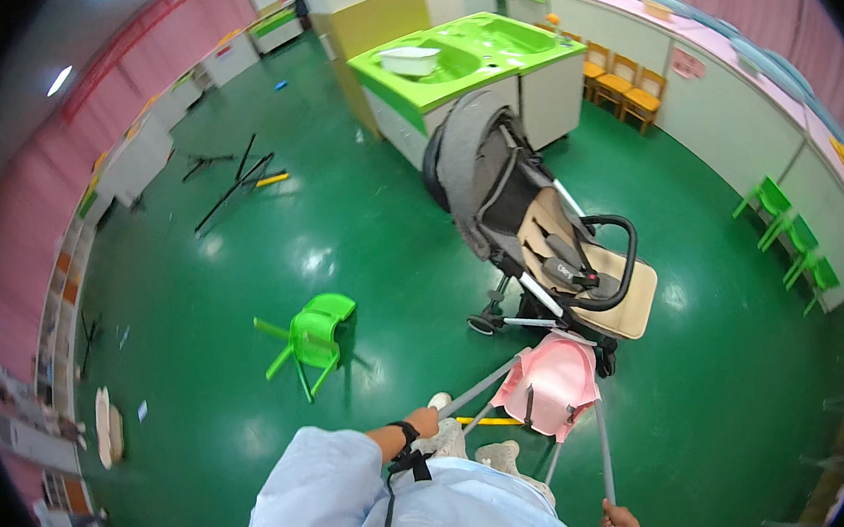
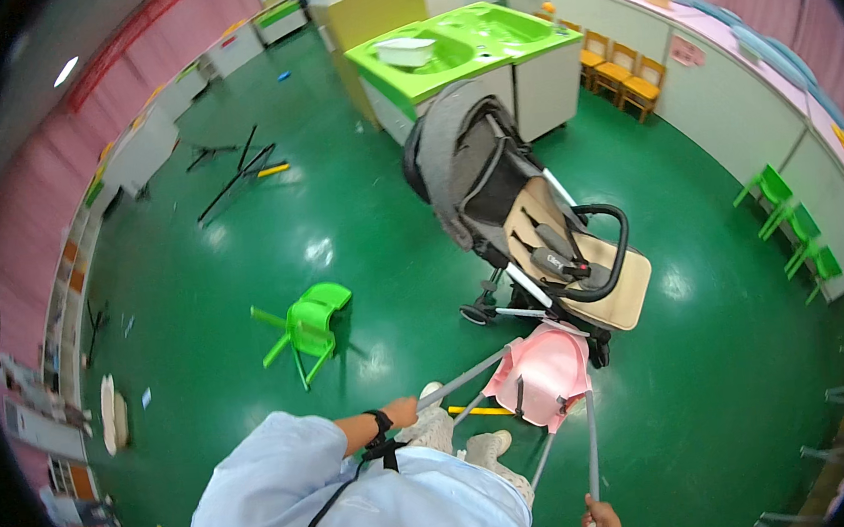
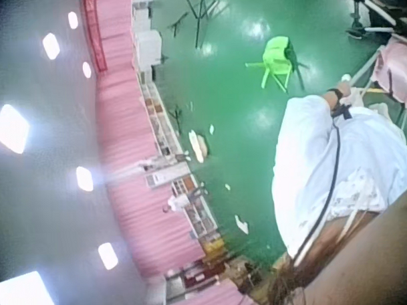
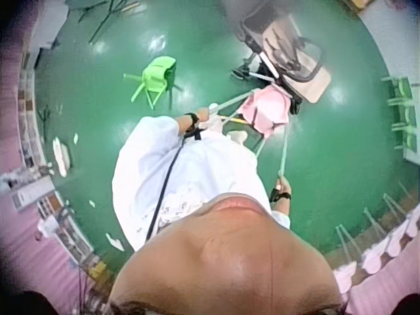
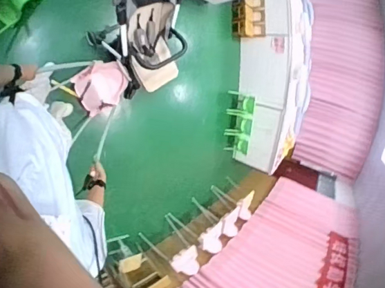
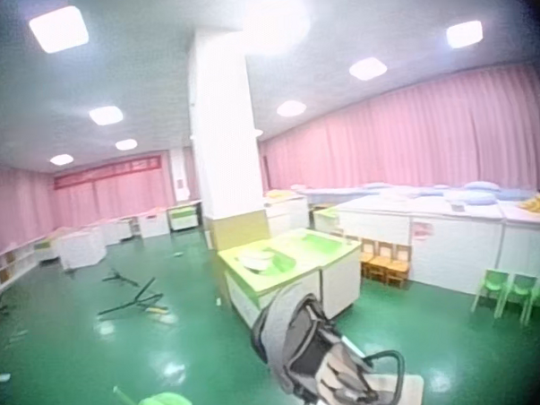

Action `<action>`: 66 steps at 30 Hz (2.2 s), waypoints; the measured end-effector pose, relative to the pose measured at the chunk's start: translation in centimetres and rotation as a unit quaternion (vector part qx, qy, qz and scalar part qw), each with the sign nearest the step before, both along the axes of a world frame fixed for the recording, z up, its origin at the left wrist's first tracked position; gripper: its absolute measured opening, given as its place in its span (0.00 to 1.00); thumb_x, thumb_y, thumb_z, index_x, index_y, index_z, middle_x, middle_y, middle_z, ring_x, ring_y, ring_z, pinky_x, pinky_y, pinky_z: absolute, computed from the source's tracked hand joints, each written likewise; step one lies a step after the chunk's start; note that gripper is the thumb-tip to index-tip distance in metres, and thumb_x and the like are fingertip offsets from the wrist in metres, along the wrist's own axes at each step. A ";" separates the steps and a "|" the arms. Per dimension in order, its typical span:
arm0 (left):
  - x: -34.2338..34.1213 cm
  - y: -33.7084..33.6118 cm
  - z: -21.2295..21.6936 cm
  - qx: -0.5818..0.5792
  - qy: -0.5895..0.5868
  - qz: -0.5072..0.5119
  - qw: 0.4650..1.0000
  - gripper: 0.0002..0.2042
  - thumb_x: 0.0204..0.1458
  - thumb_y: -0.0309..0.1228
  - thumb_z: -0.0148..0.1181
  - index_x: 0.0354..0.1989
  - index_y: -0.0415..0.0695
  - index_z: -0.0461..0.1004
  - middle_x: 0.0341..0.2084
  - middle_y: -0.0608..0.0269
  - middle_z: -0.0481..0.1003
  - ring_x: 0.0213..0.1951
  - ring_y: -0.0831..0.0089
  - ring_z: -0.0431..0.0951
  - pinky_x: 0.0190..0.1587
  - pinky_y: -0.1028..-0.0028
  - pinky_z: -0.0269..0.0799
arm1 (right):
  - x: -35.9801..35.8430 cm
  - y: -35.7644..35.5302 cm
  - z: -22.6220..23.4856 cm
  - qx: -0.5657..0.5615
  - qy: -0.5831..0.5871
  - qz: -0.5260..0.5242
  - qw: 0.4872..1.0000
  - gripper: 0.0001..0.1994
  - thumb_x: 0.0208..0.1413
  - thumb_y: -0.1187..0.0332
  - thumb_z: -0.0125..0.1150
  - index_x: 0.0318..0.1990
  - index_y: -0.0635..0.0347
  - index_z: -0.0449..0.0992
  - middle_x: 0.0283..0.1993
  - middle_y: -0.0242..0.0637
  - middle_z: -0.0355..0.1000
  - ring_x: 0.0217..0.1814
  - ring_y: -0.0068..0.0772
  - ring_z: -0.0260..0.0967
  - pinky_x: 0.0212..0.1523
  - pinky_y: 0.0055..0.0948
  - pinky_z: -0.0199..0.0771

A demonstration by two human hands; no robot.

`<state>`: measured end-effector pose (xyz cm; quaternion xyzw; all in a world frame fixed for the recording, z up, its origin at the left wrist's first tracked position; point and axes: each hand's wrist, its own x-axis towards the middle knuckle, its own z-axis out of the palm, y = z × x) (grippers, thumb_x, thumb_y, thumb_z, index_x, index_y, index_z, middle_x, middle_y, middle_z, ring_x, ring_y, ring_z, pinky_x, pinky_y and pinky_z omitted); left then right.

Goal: The person assembles a pink high chair by attaching the seat to the metal legs and then test pushes it across the room.

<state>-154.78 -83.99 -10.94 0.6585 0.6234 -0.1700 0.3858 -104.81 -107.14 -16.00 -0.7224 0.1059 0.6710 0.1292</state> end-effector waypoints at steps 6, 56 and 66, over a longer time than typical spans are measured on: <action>-1.5 -1.9 -0.9 0.041 -0.008 0.008 0.999 0.11 0.40 0.24 0.47 0.35 0.35 0.66 0.29 0.43 0.71 0.33 0.51 0.72 0.34 0.59 0.67 | -2.3 0.1 4.1 0.053 0.047 -0.105 0.992 0.17 0.52 0.56 0.47 0.14 0.46 0.56 0.07 0.23 0.46 0.07 0.22 0.45 0.05 0.22 0.44; -10.1 -7.6 -4.0 -0.161 -0.080 0.293 0.939 0.16 0.38 0.37 0.60 0.14 0.35 0.66 0.07 0.62 0.65 0.10 0.71 0.65 0.14 0.71 0.56 | -14.2 -1.1 7.5 -0.016 -0.343 0.327 0.880 0.17 0.37 0.60 0.63 0.27 0.67 0.73 0.17 0.41 0.69 0.15 0.32 0.68 0.19 0.31 0.68; -20.8 -10.8 -2.6 -0.149 -0.125 0.262 0.945 0.17 0.41 0.36 0.58 0.09 0.38 0.64 0.04 0.64 0.62 0.07 0.72 0.62 0.11 0.71 0.55 | -24.2 -2.6 15.6 0.019 -0.355 0.287 0.890 0.17 0.37 0.63 0.64 0.26 0.72 0.70 0.14 0.39 0.66 0.12 0.31 0.66 0.13 0.27 0.65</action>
